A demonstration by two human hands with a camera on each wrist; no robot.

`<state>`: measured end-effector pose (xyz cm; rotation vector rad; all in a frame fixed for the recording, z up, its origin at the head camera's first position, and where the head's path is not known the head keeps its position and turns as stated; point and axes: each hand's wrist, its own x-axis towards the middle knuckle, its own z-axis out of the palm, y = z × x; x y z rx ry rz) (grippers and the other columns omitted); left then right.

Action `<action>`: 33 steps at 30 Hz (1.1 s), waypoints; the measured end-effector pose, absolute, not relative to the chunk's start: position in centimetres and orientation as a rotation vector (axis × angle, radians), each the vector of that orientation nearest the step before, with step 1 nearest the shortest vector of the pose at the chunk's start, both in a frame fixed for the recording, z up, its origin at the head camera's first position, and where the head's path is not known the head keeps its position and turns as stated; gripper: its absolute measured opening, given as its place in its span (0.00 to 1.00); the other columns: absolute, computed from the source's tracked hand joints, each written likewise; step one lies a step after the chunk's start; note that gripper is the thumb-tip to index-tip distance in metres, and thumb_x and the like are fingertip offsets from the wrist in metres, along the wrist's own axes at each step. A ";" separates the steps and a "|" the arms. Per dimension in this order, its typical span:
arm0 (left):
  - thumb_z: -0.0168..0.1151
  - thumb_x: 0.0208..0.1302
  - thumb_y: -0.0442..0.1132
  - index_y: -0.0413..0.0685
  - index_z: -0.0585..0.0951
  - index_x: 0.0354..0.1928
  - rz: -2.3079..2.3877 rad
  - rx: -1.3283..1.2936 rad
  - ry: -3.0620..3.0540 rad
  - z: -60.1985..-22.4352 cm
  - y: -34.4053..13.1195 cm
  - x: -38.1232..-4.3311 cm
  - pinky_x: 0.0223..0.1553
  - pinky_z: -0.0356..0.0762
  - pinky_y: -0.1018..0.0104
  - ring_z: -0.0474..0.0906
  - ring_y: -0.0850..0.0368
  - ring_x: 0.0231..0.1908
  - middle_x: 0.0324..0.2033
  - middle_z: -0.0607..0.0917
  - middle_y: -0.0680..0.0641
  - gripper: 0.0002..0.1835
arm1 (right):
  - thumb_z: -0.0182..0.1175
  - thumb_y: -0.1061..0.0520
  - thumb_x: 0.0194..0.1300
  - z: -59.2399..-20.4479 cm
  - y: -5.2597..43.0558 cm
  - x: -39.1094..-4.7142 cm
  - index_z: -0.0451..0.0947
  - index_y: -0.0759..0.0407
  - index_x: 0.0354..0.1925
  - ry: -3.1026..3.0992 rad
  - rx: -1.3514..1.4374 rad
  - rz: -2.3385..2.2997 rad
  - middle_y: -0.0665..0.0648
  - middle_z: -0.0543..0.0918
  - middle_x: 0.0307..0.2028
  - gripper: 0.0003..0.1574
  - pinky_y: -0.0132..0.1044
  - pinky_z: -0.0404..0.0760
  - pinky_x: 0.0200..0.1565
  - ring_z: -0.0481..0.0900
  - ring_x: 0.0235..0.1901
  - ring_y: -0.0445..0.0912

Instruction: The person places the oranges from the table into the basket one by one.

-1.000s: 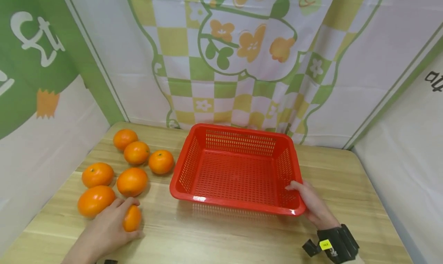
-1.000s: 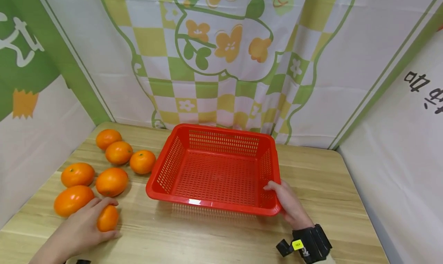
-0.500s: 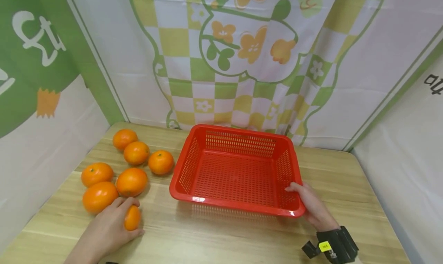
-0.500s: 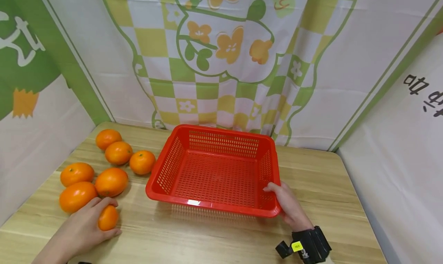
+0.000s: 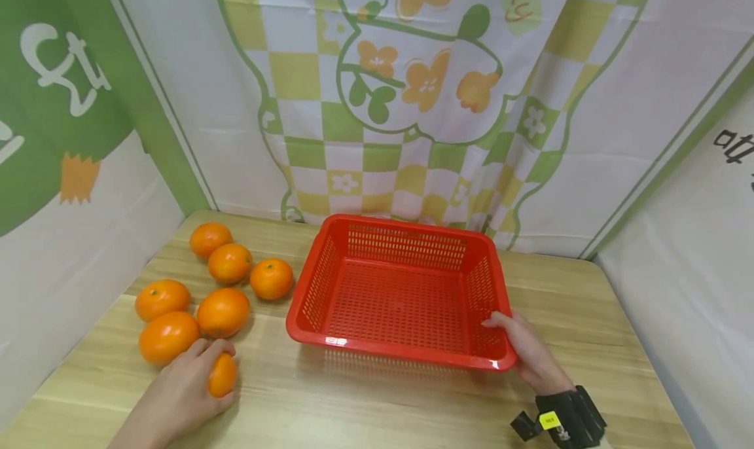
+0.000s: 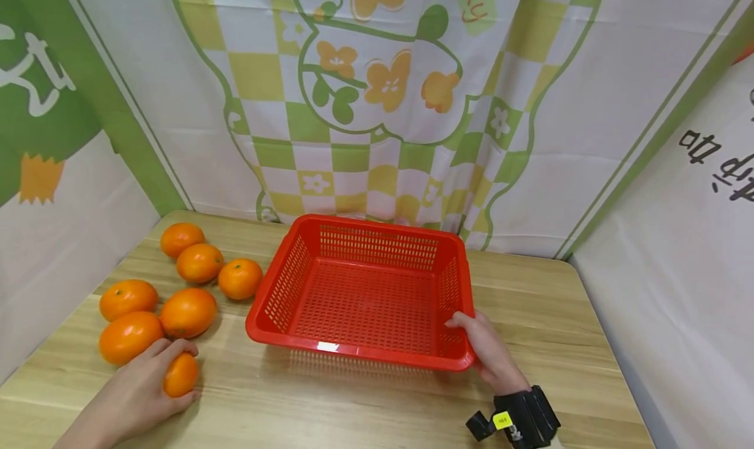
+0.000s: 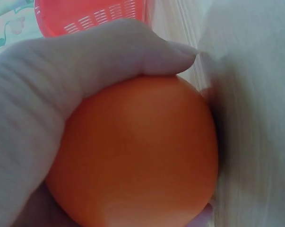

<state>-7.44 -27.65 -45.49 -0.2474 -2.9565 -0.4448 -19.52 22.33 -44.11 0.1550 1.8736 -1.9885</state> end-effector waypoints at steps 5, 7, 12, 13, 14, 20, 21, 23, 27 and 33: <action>0.75 0.33 0.47 0.49 0.75 0.43 -0.448 -0.288 -2.946 -45.7 -27.8 -7.5 0.31 0.78 0.54 0.71 0.56 0.27 0.33 0.76 0.47 0.30 | 0.47 0.63 0.64 -44.2 22.4 -19.4 0.54 0.64 0.65 1.856 0.151 -2.000 0.71 0.66 0.60 0.32 0.51 0.79 0.46 0.72 0.52 0.62; 0.75 0.33 0.46 0.49 0.75 0.43 -0.451 -0.296 -2.939 -45.8 -27.8 -7.5 0.31 0.78 0.53 0.72 0.55 0.27 0.33 0.76 0.47 0.30 | 0.47 0.63 0.64 -44.2 22.4 -19.4 0.54 0.64 0.65 1.863 0.142 -1.994 0.71 0.66 0.59 0.32 0.51 0.79 0.46 0.72 0.52 0.63; 0.75 0.32 0.46 0.50 0.75 0.43 -0.454 -0.321 -2.914 -45.9 -27.8 -7.5 0.31 0.77 0.52 0.72 0.54 0.28 0.34 0.76 0.46 0.30 | 0.48 0.62 0.65 -44.3 22.5 -19.4 0.54 0.64 0.65 1.883 0.128 -1.987 0.71 0.66 0.60 0.31 0.51 0.79 0.46 0.72 0.51 0.63; 0.75 0.32 0.46 0.50 0.75 0.43 -0.453 -0.325 -2.911 -45.8 -27.8 -7.6 0.32 0.77 0.52 0.72 0.54 0.29 0.35 0.76 0.46 0.30 | 0.48 0.62 0.65 -44.3 22.5 -19.4 0.55 0.64 0.65 1.884 0.127 -1.988 0.71 0.66 0.60 0.31 0.50 0.79 0.46 0.72 0.51 0.63; 0.75 0.32 0.46 0.50 0.75 0.43 -0.451 -0.330 -2.909 -45.8 -27.8 -7.6 0.32 0.77 0.52 0.73 0.54 0.29 0.35 0.76 0.47 0.30 | 0.48 0.62 0.65 -44.4 22.5 -19.4 0.54 0.64 0.65 1.881 0.124 -1.989 0.72 0.66 0.60 0.31 0.51 0.79 0.46 0.72 0.51 0.63; 0.75 0.31 0.45 0.50 0.75 0.43 -0.434 -0.362 -2.876 -45.4 -27.5 -7.8 0.32 0.77 0.52 0.72 0.55 0.28 0.34 0.76 0.48 0.30 | 0.48 0.62 0.65 -44.4 22.7 -19.4 0.54 0.64 0.65 1.873 0.111 -1.997 0.72 0.66 0.59 0.31 0.51 0.79 0.46 0.72 0.51 0.63; 0.75 0.31 0.45 0.50 0.75 0.43 -0.436 -0.367 -2.871 -45.3 -27.5 -7.8 0.31 0.77 0.51 0.72 0.54 0.28 0.34 0.76 0.48 0.30 | 0.48 0.62 0.65 -44.4 22.7 -19.4 0.54 0.64 0.65 1.875 0.110 -1.998 0.72 0.66 0.60 0.31 0.51 0.79 0.46 0.72 0.51 0.63; 0.75 0.31 0.45 0.50 0.75 0.43 -0.436 -0.371 -2.869 -45.1 -27.3 -7.8 0.31 0.77 0.51 0.72 0.54 0.28 0.34 0.75 0.48 0.31 | 0.49 0.62 0.64 -44.4 22.7 -19.4 0.55 0.64 0.65 1.873 0.110 -2.001 0.72 0.66 0.59 0.32 0.51 0.79 0.46 0.72 0.52 0.63; 0.76 0.30 0.46 0.50 0.75 0.43 -0.443 -0.379 -2.870 -44.7 -27.1 -7.8 0.32 0.78 0.51 0.73 0.54 0.30 0.35 0.76 0.48 0.32 | 0.48 0.62 0.64 -44.4 22.7 -19.4 0.55 0.64 0.65 1.876 0.098 -1.998 0.73 0.66 0.59 0.32 0.52 0.79 0.46 0.72 0.51 0.64; 0.76 0.30 0.45 0.50 0.75 0.44 -0.450 -0.405 -2.847 -44.2 -26.7 -7.8 0.33 0.78 0.50 0.74 0.54 0.31 0.37 0.76 0.49 0.32 | 0.48 0.62 0.65 -44.4 22.7 -19.4 0.55 0.63 0.65 1.862 0.080 -2.008 0.73 0.66 0.59 0.32 0.54 0.78 0.46 0.71 0.52 0.66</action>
